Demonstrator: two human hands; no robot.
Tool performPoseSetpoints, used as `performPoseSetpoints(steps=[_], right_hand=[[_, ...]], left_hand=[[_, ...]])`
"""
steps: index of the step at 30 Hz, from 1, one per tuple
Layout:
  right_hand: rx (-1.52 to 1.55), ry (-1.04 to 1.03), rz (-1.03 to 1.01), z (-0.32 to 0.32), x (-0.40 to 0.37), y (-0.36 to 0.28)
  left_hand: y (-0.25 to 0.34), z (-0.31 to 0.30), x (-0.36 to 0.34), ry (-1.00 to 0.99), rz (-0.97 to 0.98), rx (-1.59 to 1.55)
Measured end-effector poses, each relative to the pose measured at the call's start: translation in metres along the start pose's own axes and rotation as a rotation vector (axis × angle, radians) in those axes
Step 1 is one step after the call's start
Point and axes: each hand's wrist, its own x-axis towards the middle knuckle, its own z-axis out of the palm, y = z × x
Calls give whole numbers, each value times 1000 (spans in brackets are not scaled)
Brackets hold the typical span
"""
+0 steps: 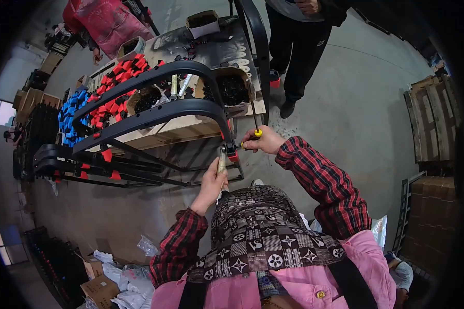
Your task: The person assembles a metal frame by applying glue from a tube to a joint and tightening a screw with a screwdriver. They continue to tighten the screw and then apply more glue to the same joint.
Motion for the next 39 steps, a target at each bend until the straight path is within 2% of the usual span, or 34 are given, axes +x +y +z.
performPoseSetpoints(steps=[1,5,7,8,11,12,17,22,24,26,27,28,30,32,34,35,37,38,39], right_hand=[[-13,-4,-3,0,0,1],[26,21,18,2,-1,1],[22,12,20,0,0,2],[23,3,15,1,-1,2],[23,11,37,1,-1,-2],[23,7,36,2,0,-2],[-18,-1,49,0,-2,-5],[-8,8,55,1,-3,-3],[-17,14,49,1,-3,-6],[-13,2,95,1,-4,-10],[-13,0,91,1,-2,-10],[-7,12,85,1,-1,-8],[-1,33,88,2,-1,-8],[8,10,146,2,-3,-12],[14,2,155,1,-2,-13],[30,-10,158,1,-2,-14],[45,2,168,2,-2,-17],[69,10,175,3,-3,-18],[62,12,178,3,-3,-19]], left_hand=[[-20,-3,9,20,161,48],[-32,-1,23,-13,142,-146],[-22,-2,10,-242,-100,-772],[-16,2,5,-136,-116,-676],[-4,5,4,-53,-154,-587],[2,4,4,-49,-153,-588],[24,-8,6,-77,-200,-182],[58,-7,5,-112,-261,-4],[54,-6,7,-121,-285,40],[35,-1,10,-39,-175,251],[37,7,7,28,-102,483],[24,10,8,30,-102,483],[-21,8,19,179,270,672],[-39,5,26,187,262,627],[-38,0,34,242,519,777],[-37,-6,39,241,522,768],[-23,-20,50,103,682,813],[-26,-26,63,128,824,866],[-26,-25,60,131,826,859]])
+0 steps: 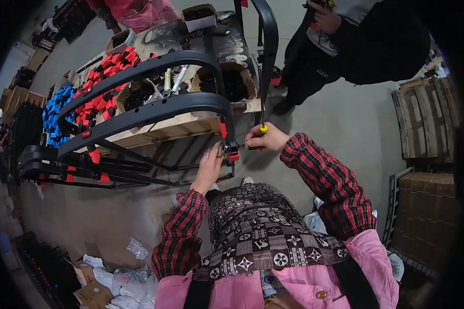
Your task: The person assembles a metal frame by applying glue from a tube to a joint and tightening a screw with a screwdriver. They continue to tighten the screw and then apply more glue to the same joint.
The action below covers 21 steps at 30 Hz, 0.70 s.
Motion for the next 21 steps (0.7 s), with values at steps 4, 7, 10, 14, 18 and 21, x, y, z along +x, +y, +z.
performPoseSetpoints(steps=[4,7,10,14,18,21], right_hand=[[15,1,-1,-1,1,1],[15,12,5,-2,1,2],[-9,11,5,1,1,-1],[-18,19,-7,0,0,-1],[-12,3,-27,-1,4,6],[-14,18,-21,-1,2,1]], left_hand=[[27,-19,-15,-62,-653,-873],[44,-21,-17,-86,-910,-1189],[48,-24,-7,-171,-860,-1151],[61,-53,15,-394,-930,-849],[74,-72,47,-596,-931,-551],[78,-62,39,-572,-879,-436]])
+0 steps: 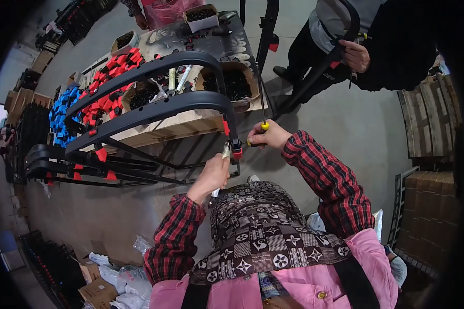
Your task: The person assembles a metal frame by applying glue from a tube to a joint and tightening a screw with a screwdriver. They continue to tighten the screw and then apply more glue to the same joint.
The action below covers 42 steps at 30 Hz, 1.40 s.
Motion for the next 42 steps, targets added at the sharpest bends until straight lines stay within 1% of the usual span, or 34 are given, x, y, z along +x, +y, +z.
performPoseSetpoints(steps=[1,2,3,5,6,8,9,10,12,13,14,15,16,17,19,20,22,24,26,27,29,33,35,36,39,40,42], right_hand=[[-3,4,6,0,0,0],[-8,9,15,1,-1,0],[-5,13,18,1,-1,0],[7,16,30,2,-1,-1],[7,28,33,1,-1,-3],[-2,3,35,0,-1,-3],[-10,10,44,0,1,-1],[5,12,42,0,2,0],[16,10,46,2,1,3],[26,9,57,2,1,2],[36,10,63,1,0,1],[30,12,59,0,0,1],[25,7,53,-1,0,2],[24,0,47,0,1,3],[-5,2,74,1,-3,-7],[-42,9,106,1,-4,-10],[-29,3,78,1,-4,-8],[-14,1,47,1,-3,-6],[-8,-1,42,0,-2,-5],[-2,-5,40,0,-1,-3],[-12,4,1,0,1,2],[6,13,24,0,-1,2],[14,9,22,-1,-1,1],[18,12,24,0,0,2],[25,15,38,-1,1,4],[32,2,42,-1,1,4],[31,2,54,-2,3,3]], left_hand=[[-5,8,-1,52,32,15],[-50,22,25,182,216,208],[-53,27,24,177,217,209],[-59,38,28,389,384,328],[-63,37,38,379,393,326],[-80,33,59,458,654,357],[-90,25,73,435,735,405],[-90,18,79,434,737,392],[-88,9,84,518,892,531],[-83,6,82,568,939,551],[-86,7,78,572,944,549],[-94,12,69,450,710,243],[-86,12,54,321,468,-51],[-75,23,39,363,385,-662],[-64,18,18,189,179,-826],[-65,21,15,91,206,-806],[-55,22,15,27,175,-666],[-41,17,13,35,154,-614],[-25,9,8,24,55,-307],[-17,6,5,27,50,-303],[-5,3,0,-5,37,-54],[-1,8,2,-28,-20,-57],[-11,20,6,64,36,-12],[-41,32,22,368,405,433],[-55,36,33,410,407,463],[-64,35,41,396,410,456],[-85,28,63,511,677,538]])
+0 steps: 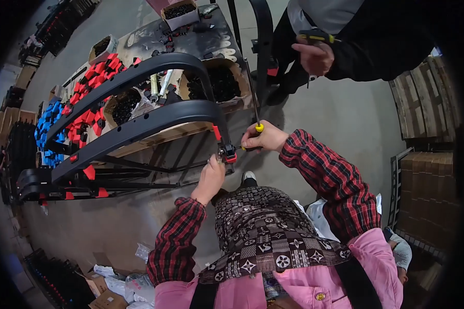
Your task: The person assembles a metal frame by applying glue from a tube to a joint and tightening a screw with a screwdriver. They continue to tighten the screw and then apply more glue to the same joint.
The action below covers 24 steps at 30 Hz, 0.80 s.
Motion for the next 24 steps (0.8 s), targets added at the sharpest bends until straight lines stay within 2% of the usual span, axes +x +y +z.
performPoseSetpoints(steps=[3,4,6,8,10,11,13,14,15,17,19,21,24], right_hand=[[-8,-4,40,3,-4,-8],[-34,2,85,5,-8,-17],[-64,16,120,5,-9,-20],[64,-4,60,3,-5,-6],[32,2,63,3,-9,-14],[0,9,72,4,-10,-17],[10,4,51,4,-6,-9],[16,10,37,3,-4,-7],[17,5,32,4,-6,-9],[-23,31,65,5,-11,-18],[-40,33,68,6,-14,-24],[-50,35,74,6,-12,-21],[20,23,-1,3,-4,-2]], left_hand=[[-33,-2,29,-44,278,-39],[-43,5,35,57,415,-53],[-43,6,37,143,424,-5],[-35,2,29,221,434,47],[-12,-17,9,0,-429,-828],[5,-25,6,127,-630,-1245],[17,-43,1,-207,-731,-1298],[25,-41,-1,-288,-687,-1228],[30,-41,-1,-282,-688,-1223],[39,-45,5,-395,-667,-1070],[46,-53,9,-397,-690,-942],[51,-61,10,-452,-654,-692],[65,-74,17,-466,-717,-668]])
